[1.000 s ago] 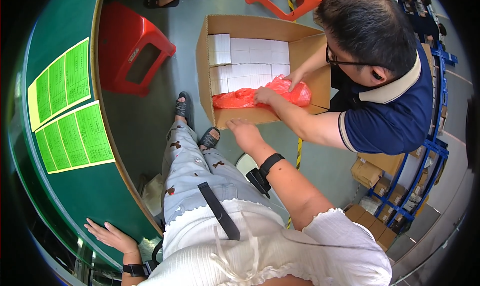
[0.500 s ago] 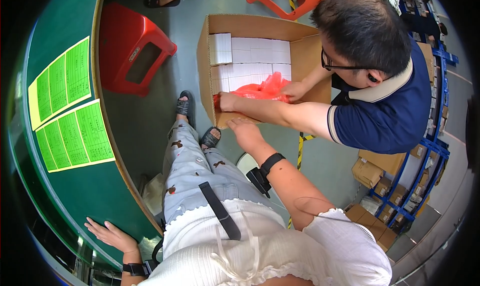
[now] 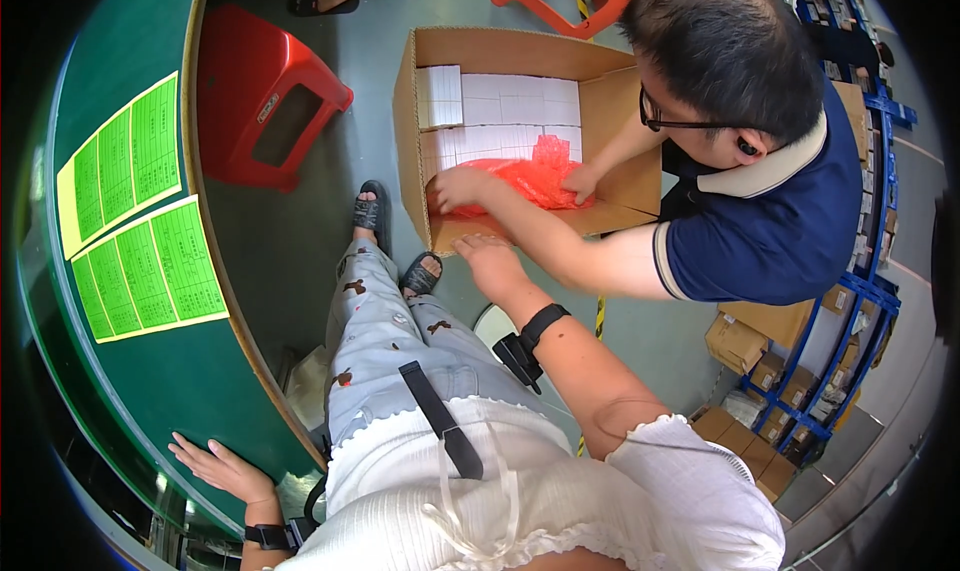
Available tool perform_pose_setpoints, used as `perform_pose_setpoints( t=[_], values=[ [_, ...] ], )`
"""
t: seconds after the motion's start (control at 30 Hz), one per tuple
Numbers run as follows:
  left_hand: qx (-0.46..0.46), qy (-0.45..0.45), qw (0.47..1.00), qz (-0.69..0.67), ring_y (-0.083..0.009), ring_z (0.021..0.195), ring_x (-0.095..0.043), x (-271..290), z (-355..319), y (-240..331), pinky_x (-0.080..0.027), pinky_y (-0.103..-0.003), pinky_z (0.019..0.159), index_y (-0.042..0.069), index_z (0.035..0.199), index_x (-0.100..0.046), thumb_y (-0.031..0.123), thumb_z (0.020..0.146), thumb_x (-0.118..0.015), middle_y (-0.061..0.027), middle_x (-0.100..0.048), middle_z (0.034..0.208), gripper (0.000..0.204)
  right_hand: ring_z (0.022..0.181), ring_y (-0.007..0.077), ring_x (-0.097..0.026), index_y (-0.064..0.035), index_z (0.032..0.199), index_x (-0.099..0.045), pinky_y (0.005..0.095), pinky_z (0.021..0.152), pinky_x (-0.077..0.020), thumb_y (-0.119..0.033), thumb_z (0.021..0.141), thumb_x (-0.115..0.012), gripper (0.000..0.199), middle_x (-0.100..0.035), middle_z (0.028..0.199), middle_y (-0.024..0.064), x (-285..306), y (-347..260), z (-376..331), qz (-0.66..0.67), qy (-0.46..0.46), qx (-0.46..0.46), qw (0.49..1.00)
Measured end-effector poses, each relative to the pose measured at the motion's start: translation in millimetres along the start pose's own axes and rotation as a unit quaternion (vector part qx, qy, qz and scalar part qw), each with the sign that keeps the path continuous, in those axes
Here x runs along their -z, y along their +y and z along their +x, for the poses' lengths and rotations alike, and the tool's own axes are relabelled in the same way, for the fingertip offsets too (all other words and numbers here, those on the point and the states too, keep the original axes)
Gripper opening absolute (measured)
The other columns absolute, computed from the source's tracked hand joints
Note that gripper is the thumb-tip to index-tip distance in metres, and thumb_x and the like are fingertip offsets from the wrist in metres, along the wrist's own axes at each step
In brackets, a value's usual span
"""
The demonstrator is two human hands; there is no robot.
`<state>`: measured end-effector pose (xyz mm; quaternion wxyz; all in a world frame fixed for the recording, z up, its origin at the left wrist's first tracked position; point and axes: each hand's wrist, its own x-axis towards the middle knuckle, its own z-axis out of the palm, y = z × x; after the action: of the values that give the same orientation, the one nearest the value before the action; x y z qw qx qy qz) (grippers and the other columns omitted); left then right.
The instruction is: Gathering small white boxes from a conveyor belt and securing them into stacks using rubber bands.
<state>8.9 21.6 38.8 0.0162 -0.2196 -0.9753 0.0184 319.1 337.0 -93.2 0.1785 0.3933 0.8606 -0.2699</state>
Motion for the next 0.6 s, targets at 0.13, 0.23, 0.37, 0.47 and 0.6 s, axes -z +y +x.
perform_pose_setpoints(
  t=[0.13, 0.23, 0.37, 0.47, 0.6],
  values=[
    [-0.003, 0.001, 1.0, 0.003, -0.0312, 0.132, -0.013, -0.5, -0.1, -0.3, -0.009, -0.048, 0.105, 0.013, 0.139, -0.019, 0.048, 0.092, -0.02, -0.0134, -0.013, 0.144, 0.058, 0.111, 0.0305, -0.048, -0.0053, 0.114, -0.052, 0.0369, 0.095, -0.0364, -0.003, 0.077, -0.042, 0.039, -0.052, 0.118, 0.0164, 1.2, -0.8, 0.3, 0.0, -0.019, -0.012, 1.0],
    [-0.002, -0.001, 1.0, 0.008, -0.0315, 0.132, -0.014, 0.3, 0.0, -0.6, -0.009, -0.048, 0.105, 0.013, 0.139, -0.019, 0.047, 0.092, -0.02, -0.0139, -0.013, 0.144, 0.058, 0.111, 0.0309, -0.048, -0.0055, 0.116, -0.051, 0.037, 0.096, -0.0363, -0.002, 0.075, -0.044, 0.041, -0.051, 0.119, 0.0162, 8.9, -5.3, 0.9, 0.003, -0.051, -0.021, 0.998],
    [-0.009, 0.003, 1.0, 0.007, -0.0317, 0.132, -0.014, -2.1, 0.7, -4.1, -0.009, -0.047, 0.105, 0.013, 0.139, -0.019, 0.047, 0.092, -0.02, -0.0142, -0.013, 0.144, 0.058, 0.111, 0.0315, -0.047, -0.0059, 0.116, -0.05, 0.0373, 0.096, -0.0362, -0.001, 0.074, -0.045, 0.043, -0.051, 0.119, 0.0167, 5.6, -5.1, -1.7, 0.015, -0.061, -0.024, 0.998],
    [-0.001, -0.001, 1.0, 0.007, -0.0318, 0.132, -0.014, -0.9, 0.6, -2.2, -0.01, -0.047, 0.105, 0.013, 0.139, -0.018, 0.047, 0.092, -0.02, -0.0144, -0.013, 0.144, 0.058, 0.106, 0.0297, -0.051, -0.0047, 0.106, -0.054, 0.0381, 0.091, -0.0392, -0.006, 0.077, -0.044, 0.031, -0.056, 0.108, 0.0134, -5.3, -1.4, -3.3, -0.007, 0.027, 0.003, 1.0],
    [-0.004, 0.001, 1.0, 0.002, -0.0322, 0.132, -0.014, -0.5, 1.1, -0.4, -0.009, -0.047, 0.105, 0.013, 0.139, -0.019, 0.047, 0.092, -0.02, -0.0146, -0.013, 0.144, 0.058, 0.106, 0.0294, -0.052, -0.0045, 0.105, -0.055, 0.0383, 0.091, -0.0393, -0.006, 0.077, -0.044, 0.03, -0.056, 0.107, 0.0135, -6.4, 1.8, -0.6, -0.01, 0.035, 0.008, 0.999]
  ],
)
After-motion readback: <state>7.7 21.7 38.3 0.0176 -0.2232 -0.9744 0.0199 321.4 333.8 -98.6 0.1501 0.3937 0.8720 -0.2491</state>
